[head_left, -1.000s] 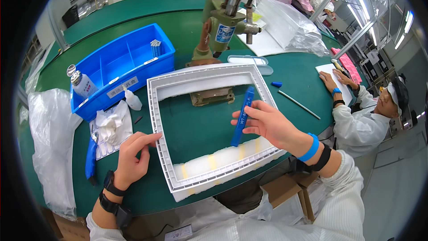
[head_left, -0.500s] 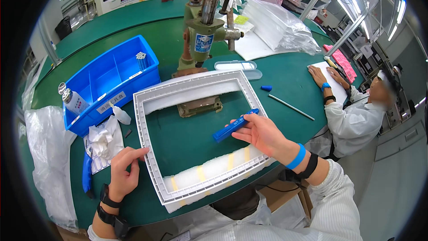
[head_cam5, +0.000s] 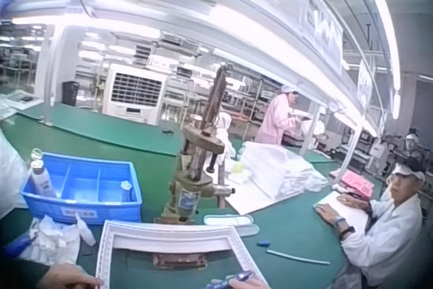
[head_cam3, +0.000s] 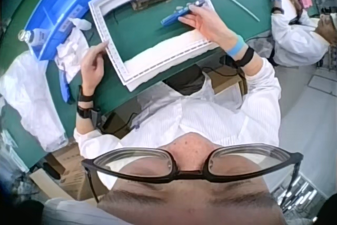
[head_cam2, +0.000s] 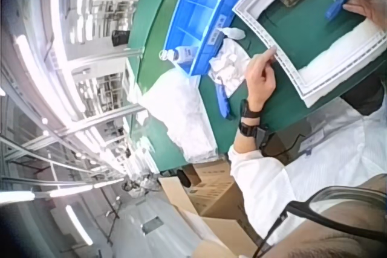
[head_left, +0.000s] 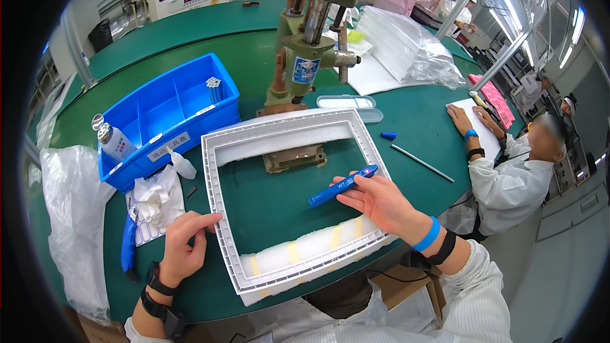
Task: The recorder assembles a white plastic frame component by applying adhesive strips, inserting parts, and using a manual press in a factory setting.
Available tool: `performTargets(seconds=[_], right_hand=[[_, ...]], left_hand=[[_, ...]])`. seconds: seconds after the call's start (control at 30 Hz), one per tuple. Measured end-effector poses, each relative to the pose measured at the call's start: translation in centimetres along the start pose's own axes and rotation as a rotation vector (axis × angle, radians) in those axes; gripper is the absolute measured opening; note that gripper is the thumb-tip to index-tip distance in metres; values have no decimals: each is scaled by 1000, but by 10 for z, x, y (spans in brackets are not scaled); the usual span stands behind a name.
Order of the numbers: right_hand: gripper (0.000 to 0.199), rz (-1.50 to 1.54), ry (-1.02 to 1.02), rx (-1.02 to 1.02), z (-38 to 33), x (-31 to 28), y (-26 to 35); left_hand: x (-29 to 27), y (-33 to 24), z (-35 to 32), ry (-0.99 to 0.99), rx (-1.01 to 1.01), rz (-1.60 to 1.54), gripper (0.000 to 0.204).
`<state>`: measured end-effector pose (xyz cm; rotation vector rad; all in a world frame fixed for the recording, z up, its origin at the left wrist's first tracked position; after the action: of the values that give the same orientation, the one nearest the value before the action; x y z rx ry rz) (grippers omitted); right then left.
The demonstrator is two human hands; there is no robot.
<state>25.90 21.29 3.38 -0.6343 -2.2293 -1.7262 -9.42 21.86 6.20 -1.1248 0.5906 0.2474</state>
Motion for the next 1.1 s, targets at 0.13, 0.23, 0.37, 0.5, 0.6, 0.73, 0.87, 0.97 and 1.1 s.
performTargets(seconds=[0.13,0.23,0.37,0.5,0.6,0.73,0.87,0.97,1.1], right_hand=[[29,-104,49,72,0,11,1],[42,-260,169,165,3,17,1],[39,-838,351,192,13,34,28],[33,-993,290,-508,41,95,139],[36,-934,110,-1062,32,140,241],[43,-806,-28,-1400,61,187,313],[50,-742,4,-1416,100,223,352],[50,-720,180,-1218,137,242,358],[52,-688,452,-912,120,270,312]], left_hand=[[0,-2,2,9,-2,-7,49],[2,-1,2,15,3,-29,48],[3,-4,4,30,22,-47,46],[-7,2,-6,-27,5,-59,42],[-12,13,-2,-137,-85,-112,24],[-40,35,4,-351,-204,58,14],[-45,46,11,-371,-196,192,14],[-25,40,22,-325,-111,292,18],[-24,49,18,-336,-71,450,9]])
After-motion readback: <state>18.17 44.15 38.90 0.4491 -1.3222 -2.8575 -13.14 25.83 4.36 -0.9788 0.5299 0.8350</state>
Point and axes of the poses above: each hand's wrist, its own z-axis towards the middle knuckle, its own x-axis out of the palm, y = z × x, the point moved 7 cm from there along z, towards the middle knuckle, and after that the axes turned 12 degrees about -x, right-handed, at the moved point
